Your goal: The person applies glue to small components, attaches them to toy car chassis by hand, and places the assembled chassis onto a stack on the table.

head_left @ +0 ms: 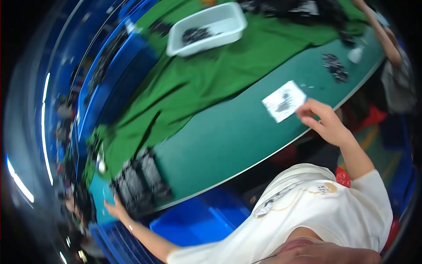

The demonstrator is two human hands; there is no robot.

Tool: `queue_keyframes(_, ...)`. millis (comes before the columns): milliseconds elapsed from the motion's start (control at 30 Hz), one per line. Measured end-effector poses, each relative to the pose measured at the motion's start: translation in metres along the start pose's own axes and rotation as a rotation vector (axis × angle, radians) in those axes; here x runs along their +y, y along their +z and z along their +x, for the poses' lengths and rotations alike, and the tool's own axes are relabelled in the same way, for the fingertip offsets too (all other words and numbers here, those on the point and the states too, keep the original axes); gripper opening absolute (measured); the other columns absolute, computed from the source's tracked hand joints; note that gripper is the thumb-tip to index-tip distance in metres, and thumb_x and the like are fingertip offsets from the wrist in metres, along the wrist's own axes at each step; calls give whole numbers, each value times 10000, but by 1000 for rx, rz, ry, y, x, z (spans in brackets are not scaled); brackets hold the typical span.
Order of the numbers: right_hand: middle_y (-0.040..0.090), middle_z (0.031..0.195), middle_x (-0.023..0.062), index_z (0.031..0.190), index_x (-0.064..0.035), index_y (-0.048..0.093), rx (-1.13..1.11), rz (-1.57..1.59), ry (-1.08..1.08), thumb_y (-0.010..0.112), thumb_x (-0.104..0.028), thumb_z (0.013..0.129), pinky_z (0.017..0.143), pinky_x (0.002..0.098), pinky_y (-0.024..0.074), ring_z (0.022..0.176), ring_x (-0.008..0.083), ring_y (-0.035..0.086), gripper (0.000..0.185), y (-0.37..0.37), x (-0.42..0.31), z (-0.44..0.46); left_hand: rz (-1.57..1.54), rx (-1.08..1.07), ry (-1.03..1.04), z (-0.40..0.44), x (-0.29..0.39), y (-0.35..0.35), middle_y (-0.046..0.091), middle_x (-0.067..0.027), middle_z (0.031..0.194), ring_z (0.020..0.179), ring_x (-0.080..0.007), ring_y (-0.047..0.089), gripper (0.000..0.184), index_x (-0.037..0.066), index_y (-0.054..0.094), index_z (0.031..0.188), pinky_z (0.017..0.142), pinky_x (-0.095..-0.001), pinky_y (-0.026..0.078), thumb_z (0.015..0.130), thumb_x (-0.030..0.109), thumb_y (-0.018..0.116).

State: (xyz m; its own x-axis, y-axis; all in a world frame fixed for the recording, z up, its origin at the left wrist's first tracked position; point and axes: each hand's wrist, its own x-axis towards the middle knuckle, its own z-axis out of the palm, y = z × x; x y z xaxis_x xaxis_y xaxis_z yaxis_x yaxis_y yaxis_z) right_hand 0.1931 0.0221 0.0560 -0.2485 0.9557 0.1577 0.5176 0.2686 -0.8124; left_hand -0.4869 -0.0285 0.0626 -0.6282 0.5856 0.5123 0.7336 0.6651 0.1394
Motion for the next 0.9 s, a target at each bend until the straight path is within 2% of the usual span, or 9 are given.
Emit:
queue_keyframes(67,525,881,90,943,-12,523,85,-130,17,543,-86,779,708,275,417,792,206,522,181,-28,3,14,-337,248,262,-51,81,-19,506,-209,1086,934,-325,528,416,-46,465,1102,838,-364,408,788,201,582)
queue_keyframes(167,525,893,85,952,-19,521,373,-228,-69,530,-97,789,710,271,423,798,190,526,180,-72,41,55,-874,-98,294,-161,184,-30,548,-136,951,814,-206,552,214,-18,524,992,722,-294,456,784,29,539)
queue_keyframes(200,529,907,80,956,-24,524,456,-271,-85,530,-105,793,708,273,429,806,176,530,182,-86,59,73,-693,-17,581,-195,219,-40,572,-104,862,747,-175,547,185,14,555,949,675,-286,460,764,13,553)
queue_keyframes(333,529,962,80,1045,-3,491,446,471,252,568,-197,790,655,269,465,761,136,548,329,-125,118,165,-1136,-442,355,-290,308,-57,567,-54,688,552,-111,518,194,36,559,937,532,-247,433,746,13,582)
queue_keyframes(400,528,994,100,1090,25,454,681,270,268,602,-228,763,632,285,479,770,150,562,438,-130,144,207,-1296,-472,251,-316,338,-37,553,-41,644,514,-129,518,197,39,552,931,487,-252,420,739,31,595)
queue_keyframes(467,514,1047,133,1160,59,380,771,111,289,668,-272,706,583,309,493,818,185,575,632,-147,159,246,-837,-107,652,-314,346,-33,529,-33,625,488,-172,513,175,55,552,896,458,-276,411,730,52,606)
queue_keyframes(500,521,1048,144,1111,54,422,862,196,331,705,-296,665,585,312,495,841,211,578,634,-145,160,257,-859,-205,544,-315,343,-35,555,-52,670,525,-197,530,157,64,556,885,488,-289,415,735,80,601)
queue_keyframes(767,492,657,-21,835,-74,527,806,766,300,678,-209,725,427,190,368,467,66,446,230,-141,170,278,-870,-167,605,-307,343,-37,504,-51,621,517,-202,508,158,67,553,867,477,-308,403,719,73,606)
queue_keyframes(900,419,605,-103,746,-117,528,194,763,180,566,-204,818,419,149,303,471,-11,352,120,-95,85,182,-952,-269,607,-310,339,-37,522,-55,618,509,-162,506,94,51,565,843,482,-268,401,753,70,580)
